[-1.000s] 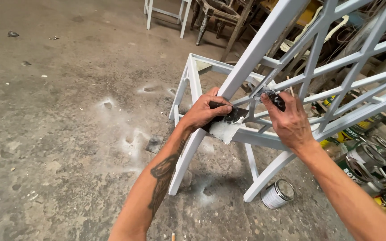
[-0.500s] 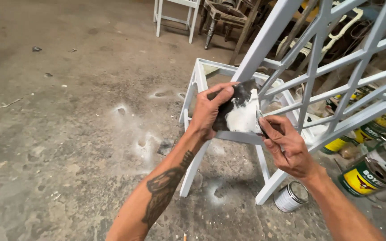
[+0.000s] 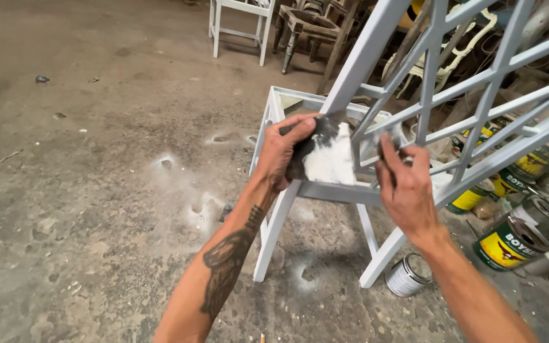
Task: The person applies a white filler substance to the joints and seams of a white metal chair frame using a putty knife and a scraper. They work on various sections of the chair's lattice structure, smoothing the filler into the crevices.
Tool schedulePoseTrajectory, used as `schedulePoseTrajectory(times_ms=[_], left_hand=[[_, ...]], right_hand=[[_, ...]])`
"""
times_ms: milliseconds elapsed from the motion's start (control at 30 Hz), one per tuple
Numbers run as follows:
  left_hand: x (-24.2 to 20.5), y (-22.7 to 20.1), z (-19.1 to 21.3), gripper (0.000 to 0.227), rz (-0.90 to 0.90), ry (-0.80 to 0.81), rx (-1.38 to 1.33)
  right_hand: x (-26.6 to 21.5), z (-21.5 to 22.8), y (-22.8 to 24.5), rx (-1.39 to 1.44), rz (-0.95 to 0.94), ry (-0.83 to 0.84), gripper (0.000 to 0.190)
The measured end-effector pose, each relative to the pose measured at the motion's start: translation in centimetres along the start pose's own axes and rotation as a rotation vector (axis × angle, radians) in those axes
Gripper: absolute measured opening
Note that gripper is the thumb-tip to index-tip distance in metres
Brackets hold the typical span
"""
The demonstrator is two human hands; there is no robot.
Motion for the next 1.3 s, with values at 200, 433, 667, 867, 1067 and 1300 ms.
schedulePoseTrajectory(times_ms=[200,433,667,867,1067,1300], left_hand=[[2.9,2.3,1.9,0.024,-0.051,-0.061,-0.033],[2.6,2.4,2.5,0.022,-0.084,0.077,0.008],[3.0,2.9,3.4,0.022,-0.034,0.174,-0.02],[3.5,3.4,3.9,0.023,-0.042,0.21,-0.05],[3.7,3.5,3.9,0.024,-0.032,0.232,-0.047],[3.3,3.4,3.9,0.025,-0.035,0.228,-0.035]], right_hand=[[5.0,0.1,-0.9,-0.125,0.094,-0.227,0.039],[5.0,-2.0,-1.9,-0.186,0.067,-0.201,0.043],[2.5,-5.0,-3.1,-0.228,0.043,-0.192,0.042],[1.6,-5.0,-0.8,-0.209,0.012,-0.156,0.043],[0.3,-6.4,-0.6,-0.192,-0.001,-0.084,0.047],[-0.7,-5.6,1.6,-0.222,-0.043,-0.045,0.044]])
Point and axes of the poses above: each hand's wrist, its own x-axis towards the middle knuckle, its own z-axis out of the back of the hand, y = z × x, the point moved 2 cm from there along x, towards the middle knuckle, and after that the axes turned 4 degrees about -y, right-handed, at the moved point
